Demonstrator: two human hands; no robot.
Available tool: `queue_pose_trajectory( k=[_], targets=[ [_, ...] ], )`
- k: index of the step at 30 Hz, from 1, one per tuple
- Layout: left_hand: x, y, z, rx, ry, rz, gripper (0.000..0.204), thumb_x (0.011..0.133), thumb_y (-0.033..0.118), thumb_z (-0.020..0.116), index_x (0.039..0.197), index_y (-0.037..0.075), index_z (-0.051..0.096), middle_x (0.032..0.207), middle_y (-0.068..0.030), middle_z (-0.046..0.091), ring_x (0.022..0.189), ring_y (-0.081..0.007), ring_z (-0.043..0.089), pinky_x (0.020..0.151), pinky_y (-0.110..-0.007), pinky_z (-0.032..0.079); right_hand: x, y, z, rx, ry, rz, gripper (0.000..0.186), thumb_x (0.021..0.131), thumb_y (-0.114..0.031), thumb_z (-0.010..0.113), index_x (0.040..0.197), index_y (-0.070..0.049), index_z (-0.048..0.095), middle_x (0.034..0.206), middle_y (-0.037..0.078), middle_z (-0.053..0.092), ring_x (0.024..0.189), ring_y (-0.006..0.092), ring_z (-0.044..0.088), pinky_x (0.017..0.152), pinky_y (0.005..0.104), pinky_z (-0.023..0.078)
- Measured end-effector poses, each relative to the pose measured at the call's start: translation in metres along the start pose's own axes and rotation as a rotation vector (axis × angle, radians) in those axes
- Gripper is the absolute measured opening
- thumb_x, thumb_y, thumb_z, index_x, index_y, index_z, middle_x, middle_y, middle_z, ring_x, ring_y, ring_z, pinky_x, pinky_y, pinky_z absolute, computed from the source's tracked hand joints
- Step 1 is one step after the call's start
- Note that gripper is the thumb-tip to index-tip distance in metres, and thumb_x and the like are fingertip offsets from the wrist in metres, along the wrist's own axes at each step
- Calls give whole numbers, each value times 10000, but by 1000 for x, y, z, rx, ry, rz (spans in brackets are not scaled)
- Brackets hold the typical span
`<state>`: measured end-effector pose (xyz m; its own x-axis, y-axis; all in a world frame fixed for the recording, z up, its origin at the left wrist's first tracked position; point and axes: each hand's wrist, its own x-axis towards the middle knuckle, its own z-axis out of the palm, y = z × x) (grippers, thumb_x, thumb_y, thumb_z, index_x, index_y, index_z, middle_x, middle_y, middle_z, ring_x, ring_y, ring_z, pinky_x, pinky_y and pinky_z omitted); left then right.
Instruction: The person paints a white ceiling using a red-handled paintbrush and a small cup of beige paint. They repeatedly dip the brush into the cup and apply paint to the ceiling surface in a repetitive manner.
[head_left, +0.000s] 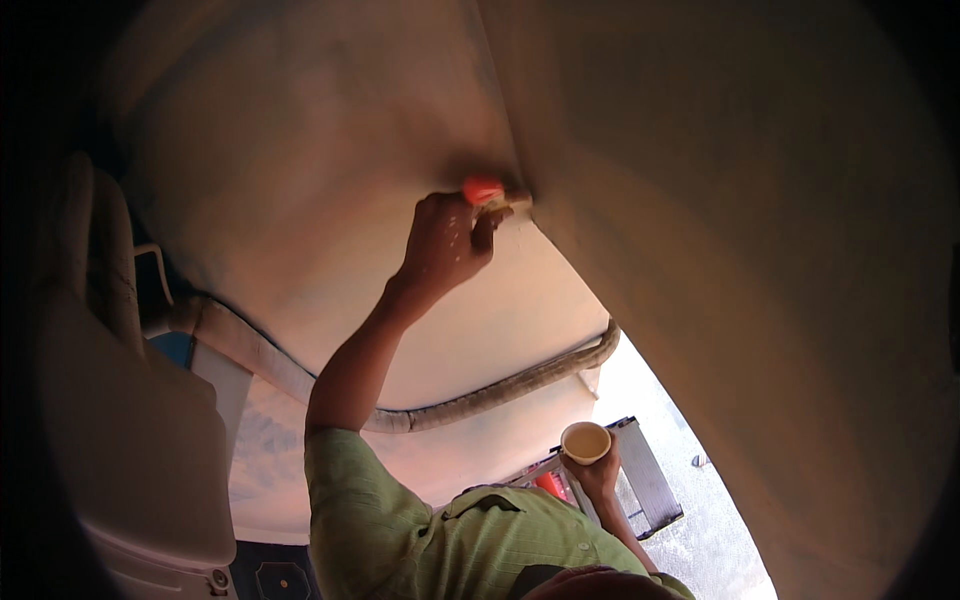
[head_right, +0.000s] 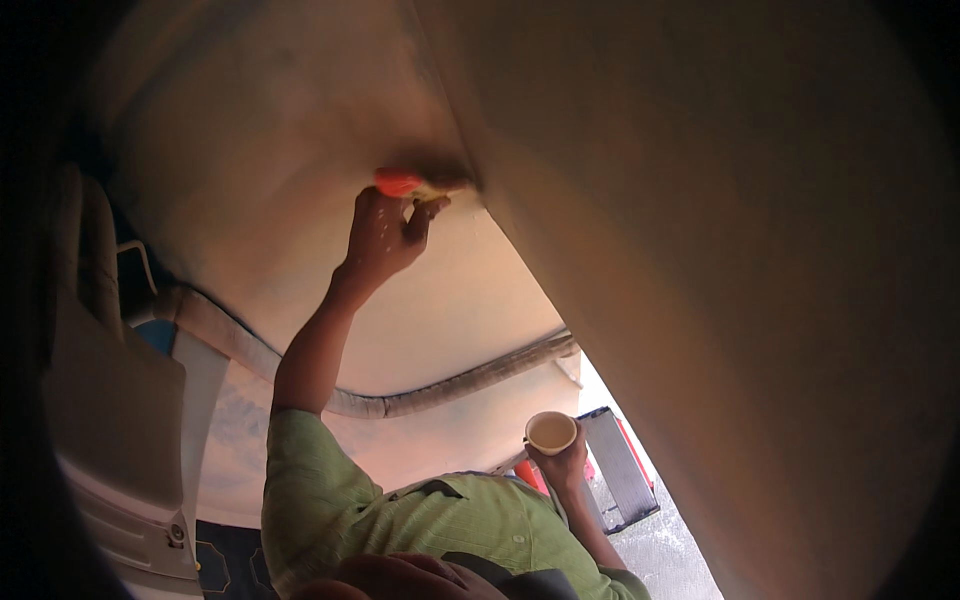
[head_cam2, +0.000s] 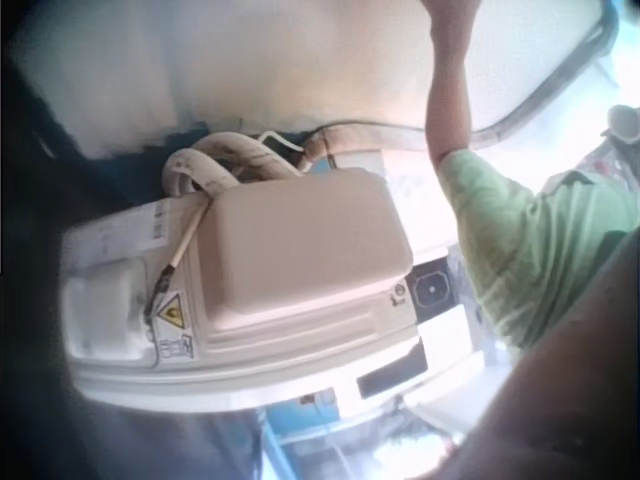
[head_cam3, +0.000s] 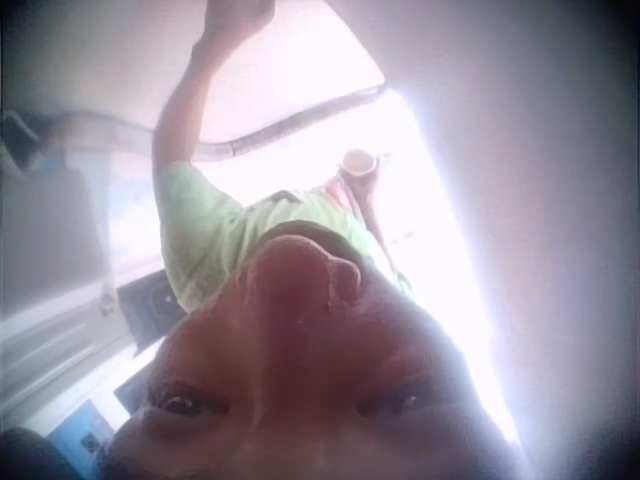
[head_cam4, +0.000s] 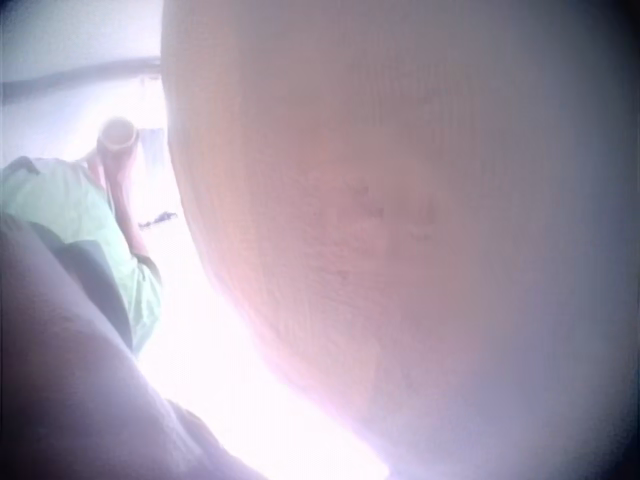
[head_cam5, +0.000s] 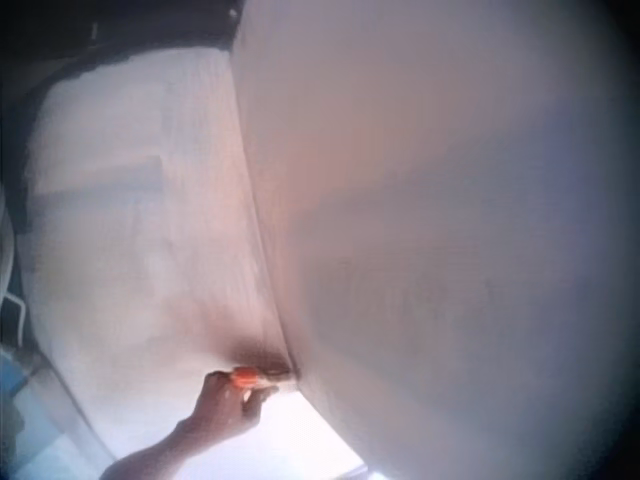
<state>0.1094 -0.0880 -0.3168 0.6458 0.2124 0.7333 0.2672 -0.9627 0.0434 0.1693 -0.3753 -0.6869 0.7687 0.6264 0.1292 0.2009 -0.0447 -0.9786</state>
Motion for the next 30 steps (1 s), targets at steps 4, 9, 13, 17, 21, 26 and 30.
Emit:
queue_pose_trajectory(
  k=[4, 9, 13, 17, 21, 26, 30],
  targets=[
    [7, 1, 4, -16, 22, -6, 198, 812, -17, 657, 980, 56, 735, 754, -154, 711, 657, -340, 696, 633, -420, 561, 1, -1, -1, 13, 15, -41, 787, 627, -164, 966, 1253, -10, 514, 1135, 168, 681, 1050, 305, 701, 903, 417, 576],
    [20, -2, 0, 102, 147, 141, 239, 811, 4, 676, 1021, 90, 751, 821, -130, 741, 698, -323, 715, 679, -405, 575, 2, -1, -4, -27, 42, -37, 759, 636, -203, 967, 1232, -8, 539, 1122, 182, 684, 1033, 328, 702, 883, 428, 578],
    [46, -11, -17, 189, 264, 167, 213, 808, 43, 686, 995, 115, 759, 825, -149, 740, 730, -338, 722, 690, -425, 584, 3, -1, -9, -60, 51, -56, 754, 634, -212, 968, 1222, -9, 544, 1111, 186, 683, 1016, 340, 703, 869, 433, 578],
    [93, -22, -47, 270, 433, 289, 210, 796, 59, 693, 992, 91, 762, 814, -150, 733, 722, -344, 714, 683, -423, 589, -2, -2, -12, -56, 63, -18, 745, 639, -205, 967, 1218, -11, 541, 1117, 179, 680, 1020, 325, 703, 873, 429, 576],
    [147, 4, -86, 168, 459, 173, 307, 841, -105, 641, 1111, 16, 725, 1089, -173, 756, 1017, -297, 739, 875, -337, 597, -11, -2, -12, -32, 81, -26, 757, 645, -193, 963, 1240, -10, 533, 1132, 170, 681, 1033, 311, 704, 885, 421, 577],
    [175, -13, -111, 193, 747, 727, 331, 859, -106, 620, 1149, 32, 697, 1110, -161, 750, 954, -283, 756, 830, -321, 625, -18, 2, -9, -5, 38, -21, 770, 625, -178, 960, 1253, -19, 545, 1121, 169, 713, 1019, 291, 722, 873, 411, 586],
    [117, -43, -54, 546, 452, 529, 242, 804, 50, 706, 1041, 63, 751, 940, -138, 757, 846, -303, 739, 776, -394, 602, -27, 1, -5, -28, 69, 23, 795, 612, -202, 974, 1250, -19, 536, 1138, 173, 695, 1047, 307, 707, 897, 423, 576]
  ],
)
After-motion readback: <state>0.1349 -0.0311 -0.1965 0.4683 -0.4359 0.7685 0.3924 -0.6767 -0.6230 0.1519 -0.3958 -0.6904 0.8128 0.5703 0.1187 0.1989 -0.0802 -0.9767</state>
